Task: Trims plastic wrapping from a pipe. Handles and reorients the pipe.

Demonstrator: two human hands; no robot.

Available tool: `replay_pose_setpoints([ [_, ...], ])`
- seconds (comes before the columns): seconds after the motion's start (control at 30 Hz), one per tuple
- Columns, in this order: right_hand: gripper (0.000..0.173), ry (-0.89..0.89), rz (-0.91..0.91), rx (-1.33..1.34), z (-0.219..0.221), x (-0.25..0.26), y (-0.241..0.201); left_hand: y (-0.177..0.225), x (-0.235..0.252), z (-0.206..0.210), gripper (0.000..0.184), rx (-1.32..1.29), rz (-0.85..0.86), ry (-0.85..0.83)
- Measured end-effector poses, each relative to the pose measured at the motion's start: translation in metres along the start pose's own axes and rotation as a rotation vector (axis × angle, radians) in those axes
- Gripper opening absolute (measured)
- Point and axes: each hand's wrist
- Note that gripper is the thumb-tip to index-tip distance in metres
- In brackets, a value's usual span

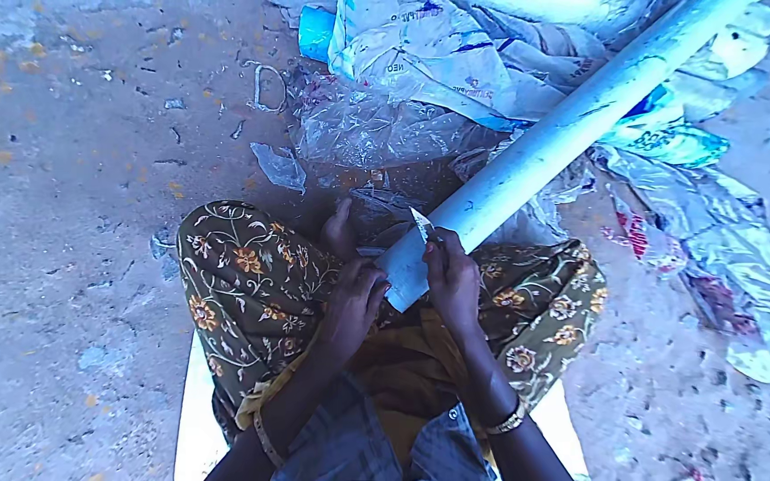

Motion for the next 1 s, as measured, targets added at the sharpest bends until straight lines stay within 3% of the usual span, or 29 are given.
replay_pose_setpoints([
  [1.0,0.03,-0.019,0.004,-0.03,-0.0018,-0.0001,-0.0031,0.0023,-0.0031,0.0035,0.019,0.04,0.001,0.052],
])
Point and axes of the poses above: each hand's wrist, its own x-axis towards the middle knuckle, its own z-axis out of the palm, y = z × x, and after that the axes turned 9 degrees about -z, right-handed
